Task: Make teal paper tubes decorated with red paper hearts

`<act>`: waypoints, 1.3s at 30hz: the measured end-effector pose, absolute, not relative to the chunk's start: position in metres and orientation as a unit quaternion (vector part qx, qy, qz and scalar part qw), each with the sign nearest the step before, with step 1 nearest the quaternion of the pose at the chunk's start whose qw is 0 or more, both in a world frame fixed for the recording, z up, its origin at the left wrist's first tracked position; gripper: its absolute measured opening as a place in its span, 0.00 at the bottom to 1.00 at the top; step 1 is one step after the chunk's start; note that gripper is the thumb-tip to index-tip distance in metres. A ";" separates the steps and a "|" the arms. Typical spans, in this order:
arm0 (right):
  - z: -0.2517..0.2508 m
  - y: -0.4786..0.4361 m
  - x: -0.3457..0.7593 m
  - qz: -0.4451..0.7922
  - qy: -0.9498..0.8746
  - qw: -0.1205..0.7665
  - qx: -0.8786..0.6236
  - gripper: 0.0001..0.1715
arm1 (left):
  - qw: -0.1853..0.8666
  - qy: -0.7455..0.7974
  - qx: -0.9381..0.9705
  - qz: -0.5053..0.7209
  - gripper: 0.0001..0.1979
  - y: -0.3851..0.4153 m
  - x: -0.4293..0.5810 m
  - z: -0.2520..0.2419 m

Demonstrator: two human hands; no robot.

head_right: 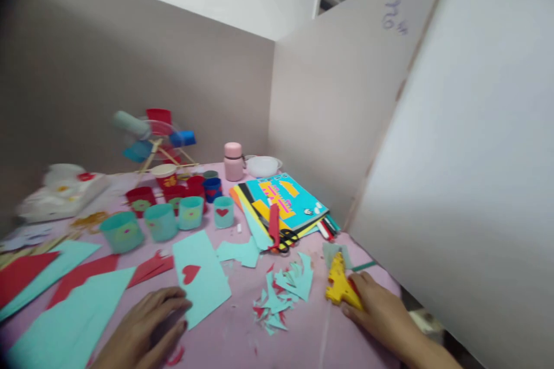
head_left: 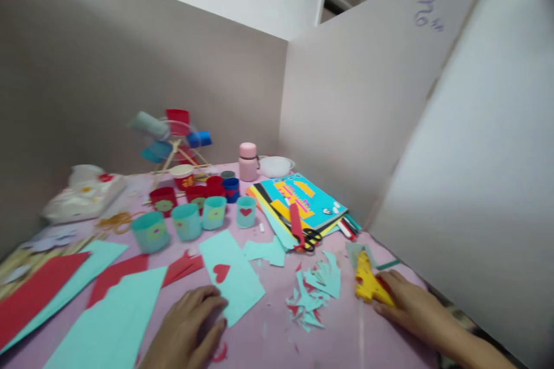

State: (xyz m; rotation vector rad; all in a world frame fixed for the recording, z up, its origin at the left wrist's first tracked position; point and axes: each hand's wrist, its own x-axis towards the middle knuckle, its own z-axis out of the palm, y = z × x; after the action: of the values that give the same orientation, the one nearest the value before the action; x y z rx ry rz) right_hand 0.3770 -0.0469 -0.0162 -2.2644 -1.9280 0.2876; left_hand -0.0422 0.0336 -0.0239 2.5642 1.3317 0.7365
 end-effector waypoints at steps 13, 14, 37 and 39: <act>0.043 0.040 0.218 0.428 -0.669 0.150 -0.589 0.12 | 0.148 0.483 0.834 0.223 0.11 0.013 -0.034 -0.014; 0.039 0.050 0.205 0.431 -0.666 0.138 -0.593 0.13 | 0.150 0.483 0.833 0.225 0.12 0.013 -0.034 -0.015; 0.020 0.078 0.162 0.604 -0.553 0.269 -0.507 0.14 | 0.493 0.474 0.546 0.484 0.19 0.014 -0.048 -0.019; 0.023 0.069 0.160 0.603 -0.555 0.305 -0.486 0.15 | 0.572 0.459 0.466 0.495 0.22 0.014 -0.044 -0.022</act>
State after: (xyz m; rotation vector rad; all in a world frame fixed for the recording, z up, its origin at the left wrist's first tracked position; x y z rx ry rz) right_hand 0.1599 0.0691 0.0228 -1.2864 -1.4687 1.5958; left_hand -0.0444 0.0138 -0.0221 1.0922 1.0764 1.1609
